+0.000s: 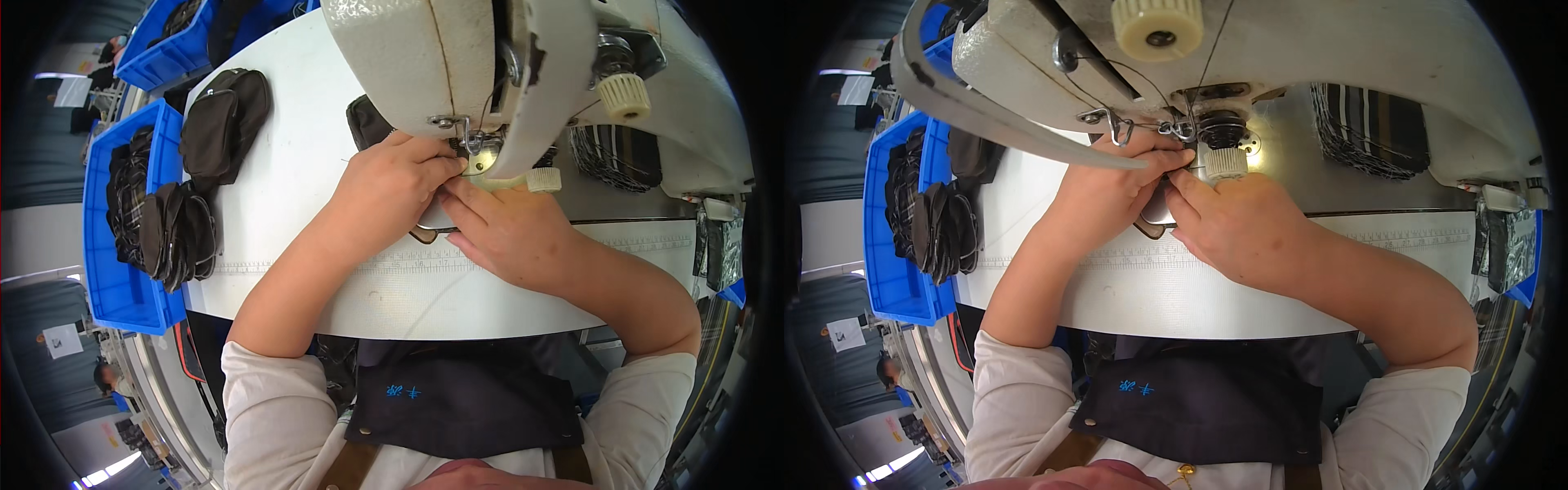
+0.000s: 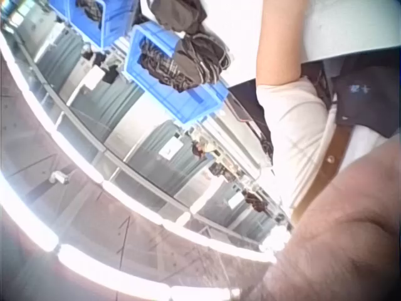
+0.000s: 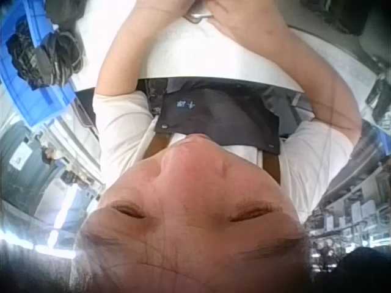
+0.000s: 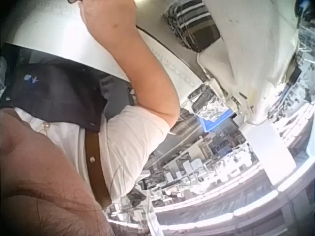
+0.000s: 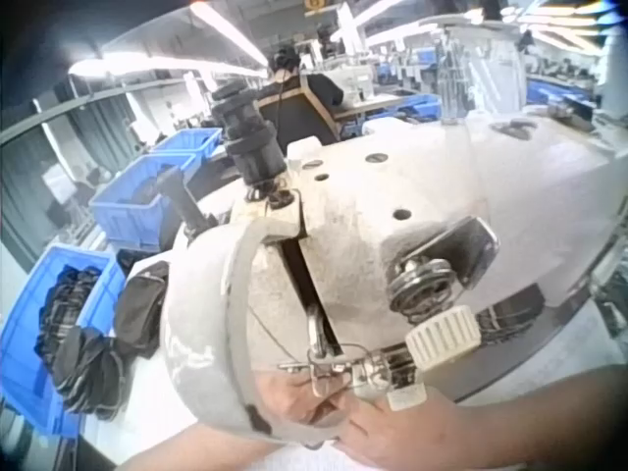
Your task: Using an industrial sewing machine to sew the edges of a small brown leather pouch.
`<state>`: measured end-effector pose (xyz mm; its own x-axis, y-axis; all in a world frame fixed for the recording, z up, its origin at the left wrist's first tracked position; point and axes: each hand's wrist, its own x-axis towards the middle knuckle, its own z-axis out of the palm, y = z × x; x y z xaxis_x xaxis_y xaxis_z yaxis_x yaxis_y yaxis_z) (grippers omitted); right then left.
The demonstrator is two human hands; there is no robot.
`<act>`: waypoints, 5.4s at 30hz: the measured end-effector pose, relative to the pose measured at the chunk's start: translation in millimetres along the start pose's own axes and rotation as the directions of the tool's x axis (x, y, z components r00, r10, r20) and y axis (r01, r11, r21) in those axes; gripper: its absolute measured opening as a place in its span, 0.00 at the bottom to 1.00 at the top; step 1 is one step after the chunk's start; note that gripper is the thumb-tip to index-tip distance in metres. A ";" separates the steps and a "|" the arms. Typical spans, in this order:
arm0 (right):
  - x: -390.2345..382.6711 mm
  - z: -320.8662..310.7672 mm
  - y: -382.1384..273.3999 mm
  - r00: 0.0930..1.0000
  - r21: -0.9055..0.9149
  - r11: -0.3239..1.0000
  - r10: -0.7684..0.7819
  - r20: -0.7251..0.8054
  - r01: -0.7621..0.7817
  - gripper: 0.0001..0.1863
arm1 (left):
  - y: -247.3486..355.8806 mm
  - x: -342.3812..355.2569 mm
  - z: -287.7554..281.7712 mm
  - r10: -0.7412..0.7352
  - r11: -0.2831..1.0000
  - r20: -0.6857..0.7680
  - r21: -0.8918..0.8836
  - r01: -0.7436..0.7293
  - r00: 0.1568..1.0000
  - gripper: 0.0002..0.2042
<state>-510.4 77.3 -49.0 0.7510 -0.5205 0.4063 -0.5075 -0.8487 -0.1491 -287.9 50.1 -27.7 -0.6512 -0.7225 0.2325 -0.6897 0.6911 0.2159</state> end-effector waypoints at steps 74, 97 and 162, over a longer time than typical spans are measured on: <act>-3.1 -9.6 5.7 0.999 -0.006 0.999 -0.033 0.013 0.033 0.10 | 25.3 -5.8 11.2 -0.034 0.995 -0.074 0.094 0.041 0.997 0.22; 4.2 -5.6 -2.6 0.989 0.141 0.981 -0.142 0.052 0.133 0.23 | 6.5 -7.4 -5.7 0.014 1.000 -0.067 -0.027 -0.016 0.998 0.19; -7.6 -15.3 8.1 0.986 0.007 0.986 -0.165 -0.015 0.165 0.17 | 27.9 -7.0 2.9 -0.091 0.991 -0.133 -0.105 0.077 0.987 0.14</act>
<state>-526.6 75.8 -39.5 0.8179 -0.3716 0.4391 -0.3735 -0.9236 -0.0859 -303.5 74.4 -26.1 -0.5379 -0.7733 0.3357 -0.7010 0.6315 0.3314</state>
